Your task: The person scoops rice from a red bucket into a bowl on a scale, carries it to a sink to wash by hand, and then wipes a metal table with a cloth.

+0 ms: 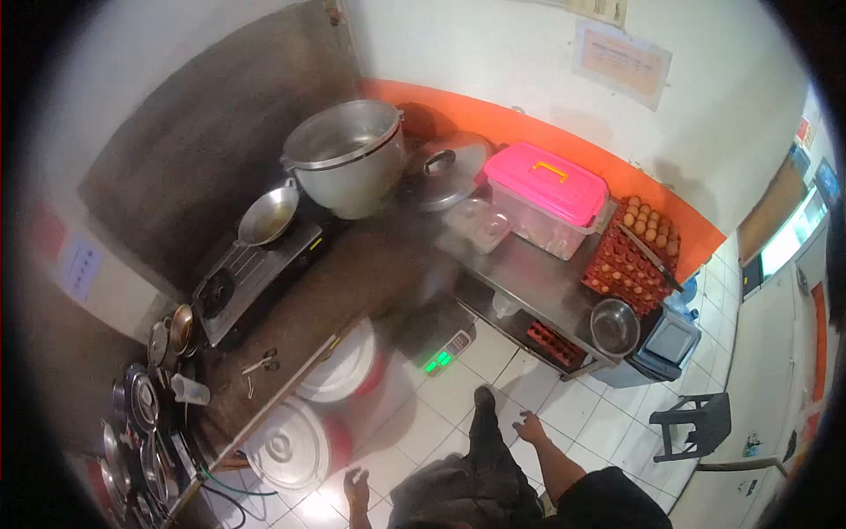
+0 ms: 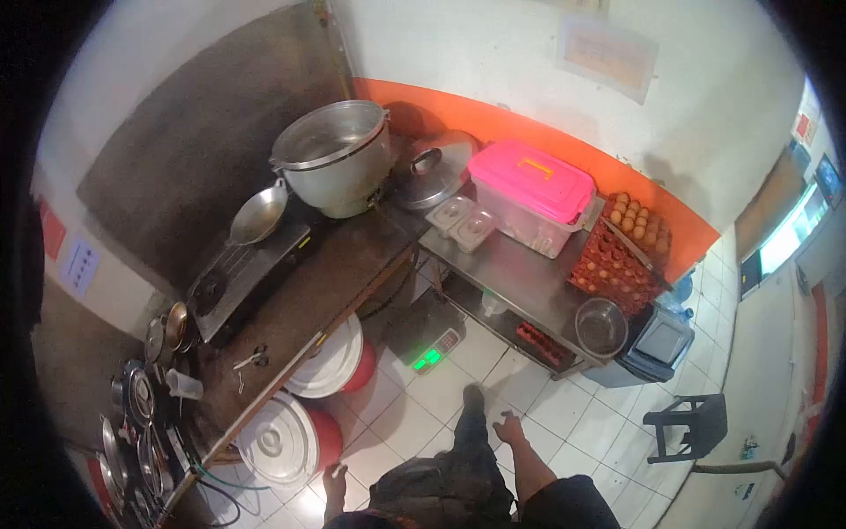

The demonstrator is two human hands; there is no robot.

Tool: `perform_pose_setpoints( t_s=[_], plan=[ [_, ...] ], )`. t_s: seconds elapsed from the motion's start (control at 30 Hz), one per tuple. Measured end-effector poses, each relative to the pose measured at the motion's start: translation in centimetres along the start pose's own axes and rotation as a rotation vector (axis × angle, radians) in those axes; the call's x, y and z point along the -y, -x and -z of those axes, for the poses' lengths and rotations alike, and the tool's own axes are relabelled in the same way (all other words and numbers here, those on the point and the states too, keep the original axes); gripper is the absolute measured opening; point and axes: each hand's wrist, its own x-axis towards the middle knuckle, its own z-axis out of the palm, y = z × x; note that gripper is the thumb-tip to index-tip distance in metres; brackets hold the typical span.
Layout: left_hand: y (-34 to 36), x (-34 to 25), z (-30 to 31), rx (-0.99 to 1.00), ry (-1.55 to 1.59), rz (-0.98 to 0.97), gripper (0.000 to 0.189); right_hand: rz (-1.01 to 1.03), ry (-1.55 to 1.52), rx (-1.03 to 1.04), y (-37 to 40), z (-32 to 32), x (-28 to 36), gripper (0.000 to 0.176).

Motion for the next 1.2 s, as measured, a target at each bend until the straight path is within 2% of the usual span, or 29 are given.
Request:
perform_pose_setpoints(
  t_s=[0.03,0.07,0.1,0.2,0.23,0.3,0.37,0.43,0.5,0.6,0.73,0.93,1.07,1.2],
  plan=[
    [1.3,-0.1,-0.5,-0.021,0.123,0.007,0.029,-0.028,-0.016,-0.003,-2.4,0.8,1.7,0.066],
    [1.1,4.4,-1.1,-0.009,0.021,0.013,0.023,-0.042,-0.022,0.014,-4.9,1.2,2.6,0.066],
    [0.9,9.7,-1.4,0.126,-0.305,-0.157,0.025,-0.012,-0.034,-0.016,-8.4,1.0,3.0,0.071],
    [4.2,5.5,-3.7,0.201,-0.364,0.258,0.027,-0.006,-0.003,0.001,-18.1,0.9,3.7,0.078],
    [4.5,4.1,-4.4,0.206,-0.359,0.337,0.028,-0.022,0.038,0.016,-20.5,0.3,4.3,0.081],
    [4.2,1.9,-5.7,0.199,-0.354,0.442,0.029,-0.111,-0.089,0.101,-24.2,2.6,8.4,0.077],
    [3.7,0.0,-6.7,0.177,-0.355,0.510,0.030,-0.060,-0.189,-0.008,-32.2,-1.7,4.0,0.081],
    [3.1,-1.9,-7.4,0.152,-0.353,0.563,0.031,0.196,-0.160,-0.226,-38.4,-3.1,2.9,0.079],
    [2.8,-3.6,-8.3,0.126,-0.354,0.611,0.032,-0.496,-0.366,0.261,-48.4,-6.9,-5.9,0.073],
    [2.3,-5.4,-8.8,0.084,-0.360,0.663,0.034,-0.503,-0.641,0.103,-48.9,-6.2,-3.5,0.072],
    [3.5,-6.7,-10.0,0.000,-0.334,0.742,0.036,-0.537,-0.853,0.087,-51.0,-7.0,-4.0,0.070],
    [7.8,-6.5,-12.0,-0.102,-0.253,0.833,0.040,-0.443,-1.047,0.131,-52.9,-6.6,-4.5,0.067],
    [11.9,-6.1,-13.5,-0.175,-0.179,0.876,0.043,-0.327,-1.076,0.304,-52.6,-5.7,-1.2,0.066],
    [15.7,-5.1,-13.9,-0.237,-0.082,0.882,0.045,-0.598,-1.064,0.298,-45.1,-4.2,6.9,0.056]
  ],
)
